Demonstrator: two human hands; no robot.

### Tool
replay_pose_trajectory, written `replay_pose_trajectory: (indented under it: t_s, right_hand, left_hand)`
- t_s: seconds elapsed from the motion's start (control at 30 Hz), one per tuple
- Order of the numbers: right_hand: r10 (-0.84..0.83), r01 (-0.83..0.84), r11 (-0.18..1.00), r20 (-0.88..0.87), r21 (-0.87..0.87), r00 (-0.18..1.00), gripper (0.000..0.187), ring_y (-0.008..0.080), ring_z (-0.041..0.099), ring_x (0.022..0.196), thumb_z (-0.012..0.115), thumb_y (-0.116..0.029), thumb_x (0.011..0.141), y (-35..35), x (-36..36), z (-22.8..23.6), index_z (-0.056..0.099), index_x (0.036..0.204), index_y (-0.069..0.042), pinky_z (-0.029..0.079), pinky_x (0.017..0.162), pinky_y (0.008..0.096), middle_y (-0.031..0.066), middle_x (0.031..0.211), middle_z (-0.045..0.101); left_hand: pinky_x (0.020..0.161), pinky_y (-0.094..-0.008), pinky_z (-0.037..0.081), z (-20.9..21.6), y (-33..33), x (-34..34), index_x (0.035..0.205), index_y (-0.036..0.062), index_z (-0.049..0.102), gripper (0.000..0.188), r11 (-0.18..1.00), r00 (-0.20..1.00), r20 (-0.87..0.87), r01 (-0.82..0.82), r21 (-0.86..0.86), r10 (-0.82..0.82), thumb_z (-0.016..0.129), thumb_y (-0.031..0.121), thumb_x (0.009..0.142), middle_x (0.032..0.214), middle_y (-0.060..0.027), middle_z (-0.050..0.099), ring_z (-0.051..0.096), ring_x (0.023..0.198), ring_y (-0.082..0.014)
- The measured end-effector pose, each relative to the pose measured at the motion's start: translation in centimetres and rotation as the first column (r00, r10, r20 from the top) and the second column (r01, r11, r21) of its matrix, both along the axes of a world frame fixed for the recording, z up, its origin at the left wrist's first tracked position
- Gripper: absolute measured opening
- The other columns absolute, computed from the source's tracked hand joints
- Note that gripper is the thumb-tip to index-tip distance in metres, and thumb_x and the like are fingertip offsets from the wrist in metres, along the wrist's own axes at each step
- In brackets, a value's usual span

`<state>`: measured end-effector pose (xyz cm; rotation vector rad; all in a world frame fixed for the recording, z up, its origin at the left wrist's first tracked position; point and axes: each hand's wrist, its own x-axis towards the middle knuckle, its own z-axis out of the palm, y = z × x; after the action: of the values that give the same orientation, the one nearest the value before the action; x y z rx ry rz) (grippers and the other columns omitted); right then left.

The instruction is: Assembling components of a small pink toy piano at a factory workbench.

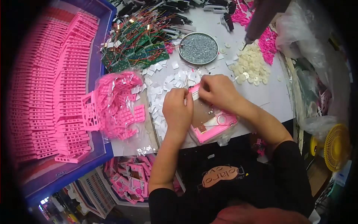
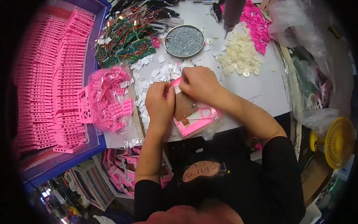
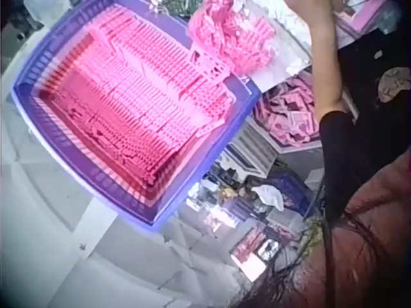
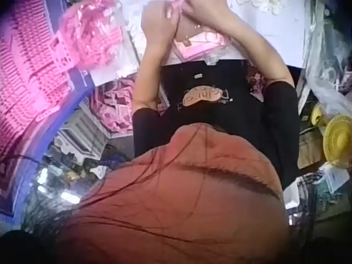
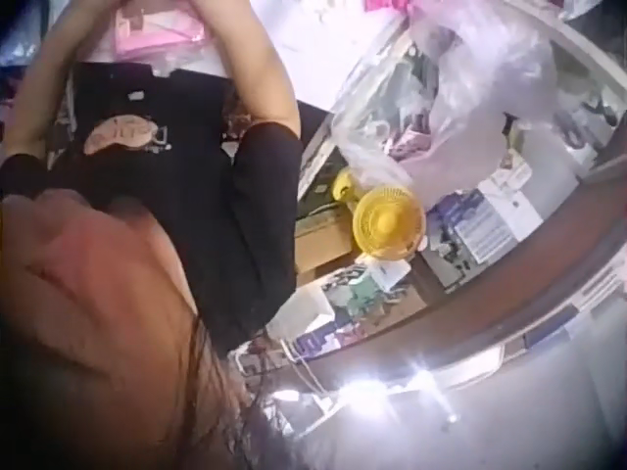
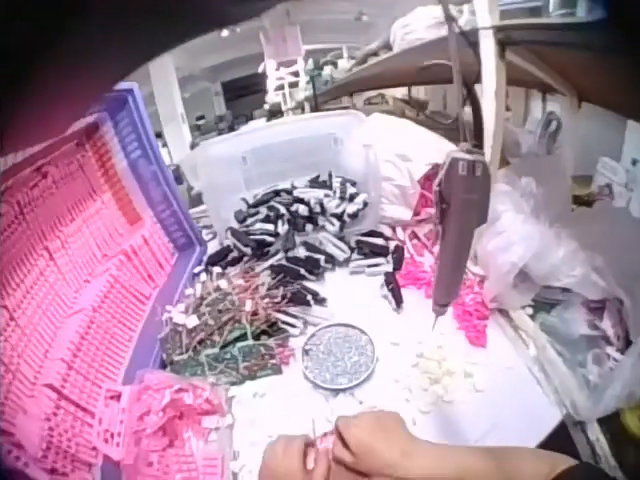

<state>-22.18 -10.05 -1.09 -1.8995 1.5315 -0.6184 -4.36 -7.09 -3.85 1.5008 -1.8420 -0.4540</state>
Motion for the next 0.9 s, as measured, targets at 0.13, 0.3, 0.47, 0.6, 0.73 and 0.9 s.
replay_pose_trajectory:
  t_s: [0.13, 0.3, 0.47, 0.6, 0.73, 0.9]
  right_hand:
    - [0.059, -0.064, 0.998, 0.285, 0.010, 0.957, 0.014, 0.0152, 0.066, 0.059, 0.069, -0.013, 0.088, 0.6, -1.0, 0.5, 0.067, 0.087, 0.000, 0.052, 0.055, 0.0306, 0.0067, 0.071, 0.067]
    - [0.570, -0.554, 0.663, -0.141, -0.503, 0.810, 0.021, 0.0257, 0.062, 0.084, 0.076, -0.015, 0.074, 2.2, 0.4, -2.2, 0.064, 0.089, -0.007, 0.053, 0.062, 0.0365, 0.0044, 0.089, 0.062]
    - [0.661, -0.675, 0.565, -0.229, -0.475, 0.715, 0.033, 0.0265, 0.057, 0.101, 0.074, -0.023, 0.074, 2.1, -1.2, -1.1, 0.068, 0.102, -0.006, 0.054, 0.083, 0.0370, 0.0052, 0.100, 0.060]
    - [0.695, -0.710, 0.597, -0.201, -0.373, 0.690, 0.036, 0.0290, 0.057, 0.106, 0.074, -0.019, 0.074, -0.1, -2.8, 1.0, 0.067, 0.107, -0.008, 0.052, 0.089, 0.0412, 0.0081, 0.109, 0.061]
    - [0.472, -0.463, 0.643, -0.161, -0.610, 0.867, 0.039, 0.0308, 0.060, 0.097, 0.076, -0.013, 0.073, -3.8, -3.1, -0.3, 0.065, 0.111, -0.010, 0.051, 0.084, 0.0437, 0.0069, 0.101, 0.065]
    - [0.508, -0.512, 0.667, -0.172, -0.541, 0.844, 0.024, 0.0278, 0.057, 0.084, 0.078, -0.011, 0.073, -2.8, -3.7, -0.5, 0.070, 0.096, -0.008, 0.048, 0.073, 0.0395, 0.0055, 0.087, 0.063]
  left_hand:
    - [0.079, -0.0403, 0.047, 0.5, 0.6, 0.3, 0.088, 0.0019, 0.064, 0.016, 0.992, 0.985, -0.124, -0.117, 0.041, 0.121, 0.074, 0.011, 0.081, 0.095, -0.0135, 0.060, 0.059, 0.088, -0.0305]
    - [0.093, -0.0449, 0.039, 0.3, 0.1, -0.2, 0.101, 0.0031, 0.069, 0.023, 0.936, 0.950, -0.029, -0.312, -0.165, 0.312, 0.072, 0.012, 0.080, 0.107, -0.0117, 0.059, 0.056, 0.104, -0.0309]
    - [0.102, -0.0470, 0.029, -0.6, -0.6, 0.0, 0.105, 0.0101, 0.074, 0.025, 0.995, 0.995, 0.029, -0.097, -0.013, 0.097, 0.072, 0.019, 0.082, 0.118, -0.0077, 0.060, 0.053, 0.114, -0.0263]
    - [0.103, -0.0487, 0.026, -0.2, -0.8, -0.3, 0.090, 0.0141, 0.077, 0.010, 0.993, 0.991, 0.109, -0.060, -0.105, 0.071, 0.075, 0.020, 0.082, 0.112, -0.0021, 0.064, 0.054, 0.113, -0.0237]
    - [0.105, -0.0508, 0.024, 0.5, -0.3, -0.8, 0.093, 0.0150, 0.077, 0.011, 0.959, 0.974, 0.216, 0.002, -0.282, 0.061, 0.076, 0.019, 0.083, 0.109, 0.0022, 0.067, 0.056, 0.110, -0.0211]
    - [0.108, -0.0507, 0.022, 0.7, 0.7, -0.6, 0.096, 0.0148, 0.076, 0.012, 0.976, 0.996, 0.089, -0.009, -0.218, 0.029, 0.075, 0.018, 0.085, 0.092, 0.0044, 0.070, 0.061, 0.100, -0.0171]
